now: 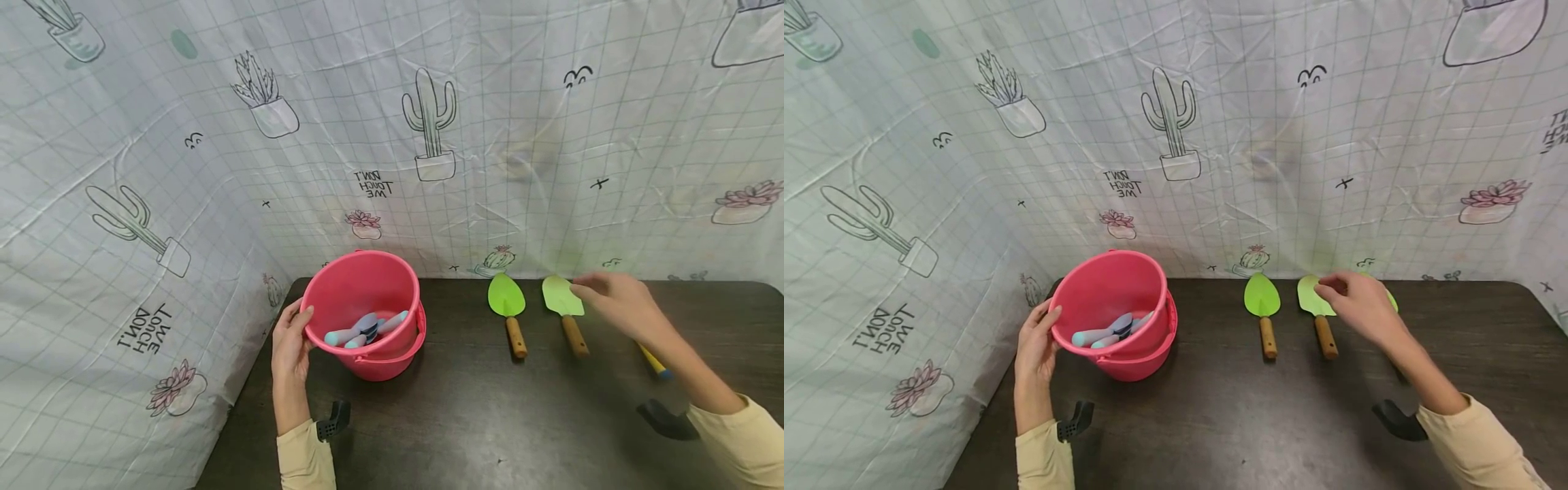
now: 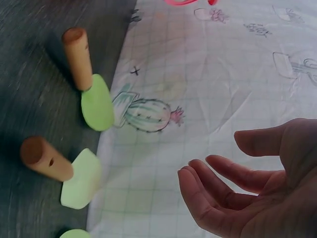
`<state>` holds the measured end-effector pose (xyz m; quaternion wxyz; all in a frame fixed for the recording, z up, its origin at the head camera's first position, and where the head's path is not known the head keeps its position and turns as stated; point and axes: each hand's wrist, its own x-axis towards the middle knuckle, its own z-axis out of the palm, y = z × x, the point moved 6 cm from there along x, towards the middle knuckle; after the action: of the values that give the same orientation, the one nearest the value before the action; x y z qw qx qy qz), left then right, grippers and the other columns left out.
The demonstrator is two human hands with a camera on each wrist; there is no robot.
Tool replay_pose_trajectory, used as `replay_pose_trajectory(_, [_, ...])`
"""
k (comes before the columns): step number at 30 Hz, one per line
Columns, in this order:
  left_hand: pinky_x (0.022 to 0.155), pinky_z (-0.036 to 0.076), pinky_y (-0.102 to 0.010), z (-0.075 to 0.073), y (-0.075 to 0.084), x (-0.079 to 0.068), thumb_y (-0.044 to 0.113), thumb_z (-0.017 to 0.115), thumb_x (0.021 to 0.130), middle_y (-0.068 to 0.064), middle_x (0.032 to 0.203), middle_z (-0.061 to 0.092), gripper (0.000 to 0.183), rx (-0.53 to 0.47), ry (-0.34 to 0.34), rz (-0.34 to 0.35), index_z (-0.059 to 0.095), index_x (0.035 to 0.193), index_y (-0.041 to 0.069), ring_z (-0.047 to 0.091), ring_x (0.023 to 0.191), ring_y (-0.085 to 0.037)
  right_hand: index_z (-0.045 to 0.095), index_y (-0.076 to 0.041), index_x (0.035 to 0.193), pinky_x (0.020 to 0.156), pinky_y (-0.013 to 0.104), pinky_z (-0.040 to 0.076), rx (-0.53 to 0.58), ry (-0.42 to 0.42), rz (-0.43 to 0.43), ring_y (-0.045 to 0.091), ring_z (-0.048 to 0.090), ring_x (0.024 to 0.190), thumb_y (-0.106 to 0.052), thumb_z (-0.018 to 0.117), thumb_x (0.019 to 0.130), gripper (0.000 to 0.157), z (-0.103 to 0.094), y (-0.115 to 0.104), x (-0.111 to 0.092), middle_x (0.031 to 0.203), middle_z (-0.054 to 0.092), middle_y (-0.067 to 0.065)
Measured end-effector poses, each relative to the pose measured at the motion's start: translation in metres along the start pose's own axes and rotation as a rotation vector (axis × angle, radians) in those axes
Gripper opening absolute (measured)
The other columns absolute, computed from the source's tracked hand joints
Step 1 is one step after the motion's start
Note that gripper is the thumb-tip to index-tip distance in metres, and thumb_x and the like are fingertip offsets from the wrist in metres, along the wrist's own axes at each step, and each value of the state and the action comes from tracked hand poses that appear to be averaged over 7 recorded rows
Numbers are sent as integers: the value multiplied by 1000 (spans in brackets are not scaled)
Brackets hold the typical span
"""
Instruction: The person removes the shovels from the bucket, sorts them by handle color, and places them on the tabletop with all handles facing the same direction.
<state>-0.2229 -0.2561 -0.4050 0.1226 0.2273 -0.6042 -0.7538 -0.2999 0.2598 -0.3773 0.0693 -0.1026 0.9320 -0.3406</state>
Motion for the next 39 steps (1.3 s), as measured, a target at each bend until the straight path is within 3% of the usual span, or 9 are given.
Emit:
replay_pose_trajectory(4, [75, 60, -28, 0, -1, 0, 14, 64, 103, -16, 119, 65, 44, 7, -3, -5, 52, 144, 4, 75, 91, -18, 61, 7, 133, 85, 60, 49, 18, 2, -2, 50, 59, 114, -37, 51, 109, 51, 1, -10, -1, 129, 62, 33])
replay_pose_trajectory(9, [74, 60, -27, 0, -1, 0, 14, 63, 103, -15, 119, 65, 45, 17, 2, 1, 52, 145, 5, 76, 91, -18, 62, 5, 133, 79, 46, 54, 49, -2, -19, 34, 69, 98, -37, 53, 108, 50, 3, -26, 0, 126, 66, 28])
replay_pose_trajectory(14, [70, 60, -25, 1, 0, 2, 14, 64, 103, -15, 117, 67, 44, 6, 10, 5, 53, 144, 6, 76, 87, -18, 65, 5, 128, 72, 36, 55, 70, 7, -66, 25, 70, 90, -31, 56, 108, 42, 6, -46, 5, 117, 70, 24])
replay_pose_trajectory(18, [65, 58, -21, 1, -1, 3, 15, 65, 102, -16, 117, 68, 45, 8, 15, 3, 53, 144, 5, 75, 80, -14, 68, 5, 124, 71, 36, 55, 74, 19, -111, 26, 70, 88, -25, 58, 107, 36, 8, -63, 7, 112, 73, 21])
replay_pose_trajectory(22, [63, 57, -18, 0, -2, 1, 15, 65, 102, -16, 119, 68, 46, 21, 17, 3, 52, 145, 4, 74, 78, -12, 68, 6, 123, 77, 41, 54, 81, 19, -138, 33, 69, 97, -23, 58, 106, 34, 12, -78, 7, 112, 73, 21])
replay_pose_trajectory(27, [61, 55, -17, -1, -3, 0, 15, 65, 102, -17, 120, 69, 44, 29, 27, 6, 54, 144, 5, 74, 77, -13, 67, 6, 124, 73, 38, 55, 130, -5, -137, 26, 69, 87, -21, 58, 107, 34, 21, -87, 7, 112, 72, 20])
replay_pose_trajectory(39, [71, 59, -23, 0, -3, -2, 15, 65, 102, -18, 125, 68, 47, 32, 23, 2, 51, 146, 4, 76, 90, -17, 71, 2, 120, 78, 40, 52, 154, -3, -182, 27, 68, 93, -22, 62, 104, 30, 35, -118, 14, 106, 74, 12])
